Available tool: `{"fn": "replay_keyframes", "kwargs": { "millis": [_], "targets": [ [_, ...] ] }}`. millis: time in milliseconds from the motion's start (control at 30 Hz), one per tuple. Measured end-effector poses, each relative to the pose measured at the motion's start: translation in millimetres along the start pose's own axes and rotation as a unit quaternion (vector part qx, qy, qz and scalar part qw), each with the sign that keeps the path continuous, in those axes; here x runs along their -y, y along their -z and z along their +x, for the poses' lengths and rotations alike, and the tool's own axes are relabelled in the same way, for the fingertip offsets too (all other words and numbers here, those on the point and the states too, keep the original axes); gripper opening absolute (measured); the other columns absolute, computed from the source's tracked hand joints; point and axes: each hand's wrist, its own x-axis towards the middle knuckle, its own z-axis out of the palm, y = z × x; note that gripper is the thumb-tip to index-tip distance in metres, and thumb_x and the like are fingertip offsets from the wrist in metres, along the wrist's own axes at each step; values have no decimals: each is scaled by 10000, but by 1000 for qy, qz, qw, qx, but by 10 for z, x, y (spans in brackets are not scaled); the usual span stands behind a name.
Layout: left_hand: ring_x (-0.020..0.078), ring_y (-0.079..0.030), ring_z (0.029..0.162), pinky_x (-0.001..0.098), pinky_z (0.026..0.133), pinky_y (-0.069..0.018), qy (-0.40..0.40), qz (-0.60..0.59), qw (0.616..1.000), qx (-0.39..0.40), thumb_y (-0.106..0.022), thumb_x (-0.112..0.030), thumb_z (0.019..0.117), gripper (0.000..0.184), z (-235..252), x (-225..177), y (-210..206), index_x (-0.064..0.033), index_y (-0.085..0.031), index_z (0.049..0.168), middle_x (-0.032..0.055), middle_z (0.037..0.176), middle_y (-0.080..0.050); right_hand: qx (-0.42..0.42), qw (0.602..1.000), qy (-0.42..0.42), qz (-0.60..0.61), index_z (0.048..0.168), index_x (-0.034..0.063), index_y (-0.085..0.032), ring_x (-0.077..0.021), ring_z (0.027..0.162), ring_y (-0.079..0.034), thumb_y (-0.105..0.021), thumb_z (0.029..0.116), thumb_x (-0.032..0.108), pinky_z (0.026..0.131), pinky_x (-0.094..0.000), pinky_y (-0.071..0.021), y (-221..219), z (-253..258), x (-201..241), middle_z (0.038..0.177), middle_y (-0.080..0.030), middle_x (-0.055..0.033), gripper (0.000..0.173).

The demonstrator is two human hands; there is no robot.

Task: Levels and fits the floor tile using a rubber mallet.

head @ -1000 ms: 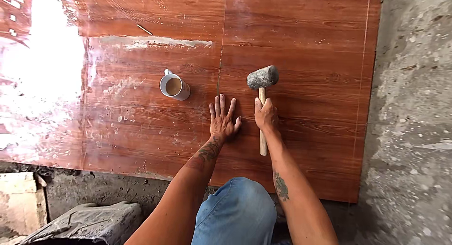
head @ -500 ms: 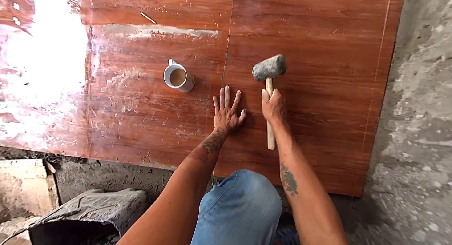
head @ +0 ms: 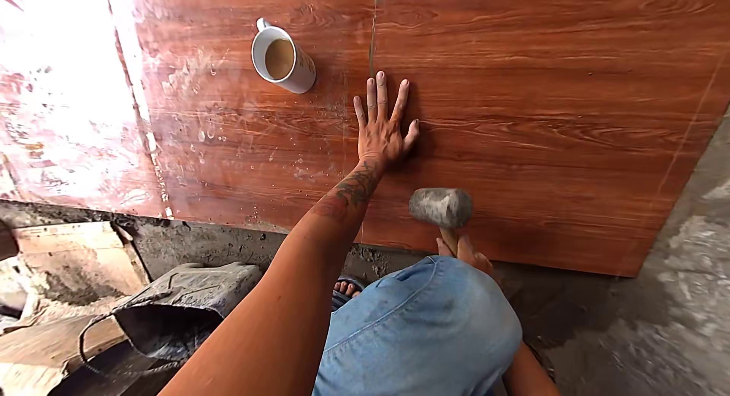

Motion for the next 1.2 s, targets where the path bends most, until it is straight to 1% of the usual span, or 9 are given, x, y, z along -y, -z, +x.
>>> {"fn": "replay_keyframes", "kwargs": {
  "millis": [267, 367, 500, 633, 767, 867, 967, 1100, 1200],
  "targets": [
    [396, -69, 1586, 695, 1217, -21, -1, 4, 1000, 5, -295, -632, 975, 765, 22, -7, -4, -298, -189, 1654, 182, 1719, -89, 116, 992, -43, 38, 1288, -30, -651, -367, 981, -739, -531, 1034, 478, 882, -566, -553, -226, -26, -38, 1051, -741, -231, 581],
    [382, -64, 1589, 695, 1219, -19, -1, 2, 1000, 0, -303, -635, 975, 763, 10, -11, -17, -306, -187, 1654, 172, 1722, -82, 114, 992, -46, 3, 1272, 26, -665, -327, 942, -754, -517, 1024, 514, 848, -548, -570, -332, -27, -43, 992, -758, -182, 568],
    [391, -78, 1586, 692, 1221, -29, -1, 7, 1000, -7, -305, -637, 971, 767, 35, -6, -24, -303, -195, 1653, 180, 1719, -94, 193, 942, -196, 192, 1241, -46, -632, -33, 936, -655, -576, 1055, 290, 908, -213, -503, -239, 67, 249, 1008, -694, -117, 388],
    [389, -80, 1586, 691, 1222, -28, -3, 6, 1000, -5, -312, -634, 970, 767, 32, -6, -3, -299, -204, 1652, 180, 1717, -103, 211, 970, -123, 19, 1352, 23, -618, -302, 1128, -705, -521, 1045, 475, 1011, -517, -501, -233, 82, 316, 1166, -729, -199, 556],
    [398, -64, 1586, 696, 1220, -16, -3, 6, 1000, 3, -296, -642, 975, 772, 42, -5, 0, -296, -183, 1656, 184, 1718, -94, 261, 938, -187, 130, 1350, -9, -598, -150, 1121, -652, -532, 1081, 315, 1025, -306, -477, -143, 109, 482, 1193, -685, -164, 426],
    [395, -62, 1586, 696, 1219, -19, -3, 11, 1000, 5, -291, -649, 975, 771, 27, 0, -2, -305, -178, 1656, 181, 1720, -85, 271, 948, -150, 65, 1412, 25, -576, -270, 1189, -672, -518, 1069, 423, 1066, -467, -474, -149, 114, 506, 1241, -702, -195, 529],
    [399, -62, 1585, 697, 1218, -19, -3, 13, 1000, 5, -296, -647, 970, 773, 25, -8, 2, -305, -182, 1655, 179, 1720, -83, 281, 917, -232, 163, 1357, 4, -593, -142, 1121, -639, -545, 1080, 306, 1023, -317, -474, -69, 147, 666, 1233, -673, -161, 413],
    [398, -63, 1586, 694, 1220, -25, -4, 11, 1000, 8, -295, -636, 972, 773, 7, -2, 16, -294, -181, 1656, 186, 1719, -84, 251, 960, -110, 51, 1405, 22, -584, -274, 1164, -688, -509, 1071, 422, 1055, -473, -479, -135, 119, 568, 1210, -718, -189, 526],
    [401, -59, 1585, 691, 1220, -22, -3, 7, 1000, 8, -297, -635, 972, 778, 8, -10, 13, -291, -171, 1658, 193, 1718, -77, 288, 935, -176, 104, 1434, 0, -534, -171, 1218, -620, -517, 1088, 346, 1083, -338, -440, 36, 177, 719, 1316, -651, -185, 490]
  ]
}}
